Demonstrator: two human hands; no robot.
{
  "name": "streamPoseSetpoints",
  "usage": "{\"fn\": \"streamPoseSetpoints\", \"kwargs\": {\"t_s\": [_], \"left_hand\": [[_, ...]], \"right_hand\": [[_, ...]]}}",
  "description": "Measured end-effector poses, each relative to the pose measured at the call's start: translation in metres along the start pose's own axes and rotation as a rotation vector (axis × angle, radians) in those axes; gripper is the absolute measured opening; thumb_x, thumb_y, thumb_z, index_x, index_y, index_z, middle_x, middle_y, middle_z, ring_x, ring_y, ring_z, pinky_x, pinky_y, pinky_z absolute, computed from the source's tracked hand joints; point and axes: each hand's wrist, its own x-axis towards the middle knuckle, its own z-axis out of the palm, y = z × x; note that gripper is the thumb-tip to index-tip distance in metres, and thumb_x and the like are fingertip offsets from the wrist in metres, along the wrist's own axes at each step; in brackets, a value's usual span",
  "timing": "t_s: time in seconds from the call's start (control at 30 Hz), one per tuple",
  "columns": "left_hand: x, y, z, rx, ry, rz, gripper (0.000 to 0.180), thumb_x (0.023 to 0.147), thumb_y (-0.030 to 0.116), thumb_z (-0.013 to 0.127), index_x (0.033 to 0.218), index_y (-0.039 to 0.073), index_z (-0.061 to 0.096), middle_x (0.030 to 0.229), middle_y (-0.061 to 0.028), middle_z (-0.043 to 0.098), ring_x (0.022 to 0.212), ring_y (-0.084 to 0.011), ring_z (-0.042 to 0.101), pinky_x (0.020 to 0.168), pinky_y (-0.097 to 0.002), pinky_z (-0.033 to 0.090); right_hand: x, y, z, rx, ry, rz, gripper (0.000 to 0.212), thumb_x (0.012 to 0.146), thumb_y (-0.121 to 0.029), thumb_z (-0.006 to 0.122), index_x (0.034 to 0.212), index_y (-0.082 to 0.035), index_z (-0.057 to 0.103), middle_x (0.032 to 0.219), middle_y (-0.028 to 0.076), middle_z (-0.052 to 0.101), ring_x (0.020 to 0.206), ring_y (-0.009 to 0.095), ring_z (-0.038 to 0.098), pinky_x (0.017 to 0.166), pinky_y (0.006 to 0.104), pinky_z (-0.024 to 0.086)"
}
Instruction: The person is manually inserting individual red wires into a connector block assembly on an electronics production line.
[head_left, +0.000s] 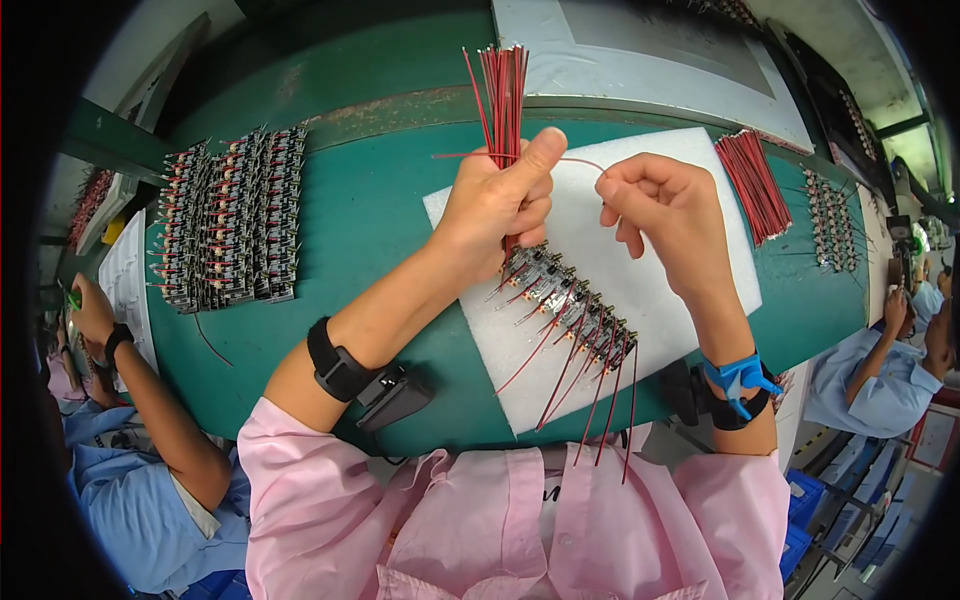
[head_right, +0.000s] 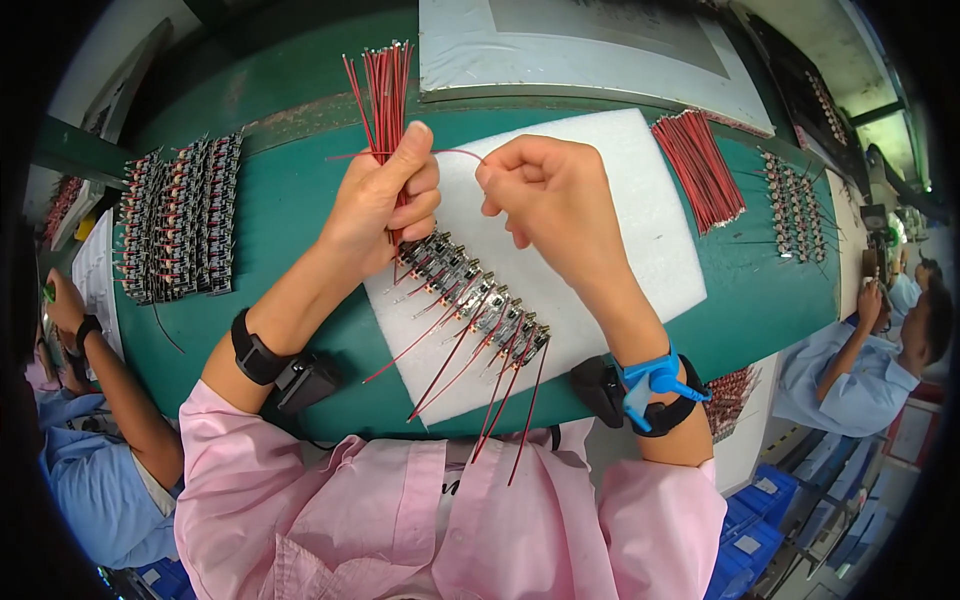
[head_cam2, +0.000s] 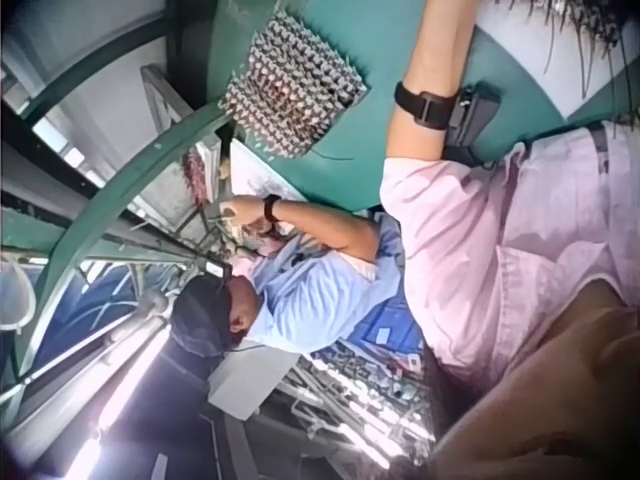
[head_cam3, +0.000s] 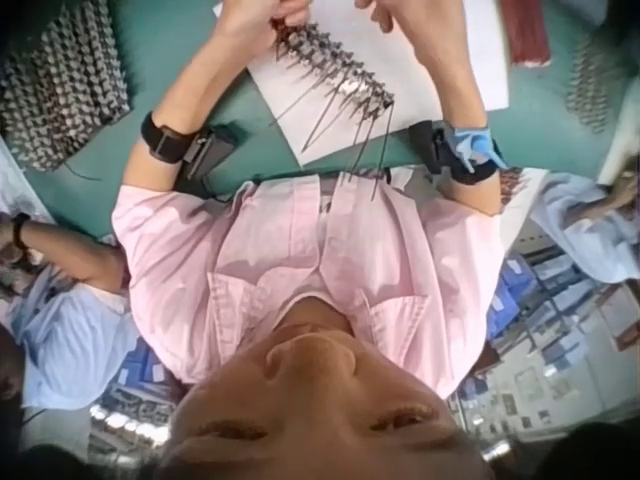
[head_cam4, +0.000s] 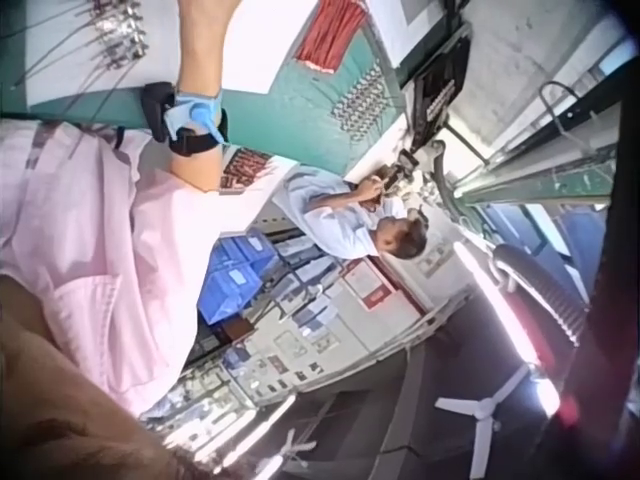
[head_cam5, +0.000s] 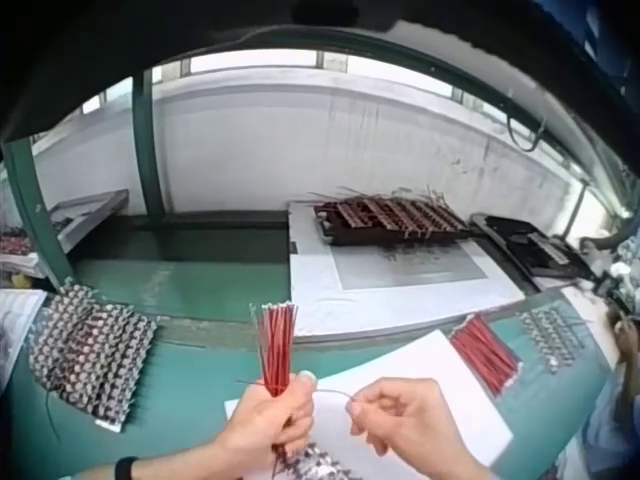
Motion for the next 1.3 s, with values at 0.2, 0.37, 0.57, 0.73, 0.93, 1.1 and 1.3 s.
{"fn": "streamPoseSetpoints", "kwargs": {"t_s": [0.2, 0.37, 0.57, 0.73, 0.93, 1.1, 1.3], "left_hand": [[-0.009, 0.006, 0.007, 0.113, -0.019, -0.015, 0.023, 0.082, 0.025, 0.051, 0.073, 0.005, 0.047, 0.050, 0.0058, 0.032, 0.035, -0.0011, 0.021, 0.031, -0.0176, 0.018], [-0.007, 0.001, 0.008, 0.204, -0.055, -0.068, 0.016, 0.079, 0.019, 0.054, 0.076, 0.003, 0.051, 0.047, 0.0062, 0.031, 0.035, -0.0011, 0.022, 0.032, -0.0183, 0.019], [-0.009, 0.004, 0.008, 0.190, -0.098, -0.108, 0.016, 0.079, 0.018, 0.055, 0.077, 0.003, 0.051, 0.046, 0.0070, 0.029, 0.035, -0.0007, 0.022, 0.031, -0.0180, 0.018], [-0.010, 0.002, 0.004, 0.219, -0.086, -0.072, 0.016, 0.078, 0.018, 0.055, 0.075, 0.003, 0.052, 0.046, 0.0066, 0.031, 0.035, -0.0006, 0.023, 0.032, -0.0180, 0.018], [-0.010, 0.000, 0.003, 0.453, -0.031, 0.042, 0.017, 0.074, 0.016, 0.056, 0.068, 0.001, 0.053, 0.048, 0.0046, 0.036, 0.041, -0.0033, 0.031, 0.036, -0.0214, 0.024], [-0.011, -0.001, 0.004, 0.632, -0.037, 0.139, 0.019, 0.072, 0.017, 0.057, 0.063, 0.001, 0.053, 0.050, 0.0032, 0.038, 0.045, -0.0046, 0.034, 0.041, -0.0237, 0.027], [-0.010, -0.003, -0.001, 0.731, -0.056, 0.174, 0.021, 0.074, 0.017, 0.056, 0.062, 0.002, 0.050, 0.049, 0.0045, 0.036, 0.044, -0.0037, 0.033, 0.039, -0.0218, 0.026]], "right_hand": [[0.005, 0.013, -0.007, 0.208, 0.066, 0.083, 0.015, 0.075, -0.012, 0.057, 0.081, 0.002, 0.059, 0.056, 0.001, 0.051, 0.041, 0.004, 0.034, 0.044, 0.0201, 0.034], [0.001, 0.012, 0.008, 0.341, 0.097, 0.099, 0.016, 0.075, -0.013, 0.057, 0.083, 0.002, 0.059, 0.059, 0.000, 0.051, 0.043, 0.004, 0.030, 0.047, 0.0200, 0.034], [0.001, 0.016, 0.012, 0.382, 0.077, 0.087, 0.015, 0.075, -0.012, 0.058, 0.082, 0.001, 0.059, 0.063, 0.000, 0.053, 0.043, 0.004, 0.031, 0.047, 0.0198, 0.034], [0.000, 0.017, 0.013, 0.332, 0.097, 0.065, 0.014, 0.075, -0.013, 0.059, 0.080, 0.000, 0.059, 0.065, 0.001, 0.055, 0.046, 0.004, 0.036, 0.047, 0.0198, 0.035], [-0.003, 0.021, 0.011, -0.047, 0.085, -0.110, 0.010, 0.074, -0.008, 0.059, 0.079, 0.001, 0.059, 0.072, 0.002, 0.056, 0.057, 0.004, 0.045, 0.050, 0.0181, 0.035], [-0.008, 0.023, 0.010, -0.258, 0.078, -0.282, 0.007, 0.074, -0.004, 0.058, 0.076, 0.003, 0.058, 0.074, 0.002, 0.056, 0.063, 0.005, 0.048, 0.055, 0.0166, 0.036], [-0.014, 0.024, 0.011, -0.259, 0.064, -0.161, 0.006, 0.072, -0.004, 0.059, 0.070, 0.002, 0.057, 0.069, 0.001, 0.052, 0.060, 0.005, 0.045, 0.054, 0.0181, 0.034]]}}
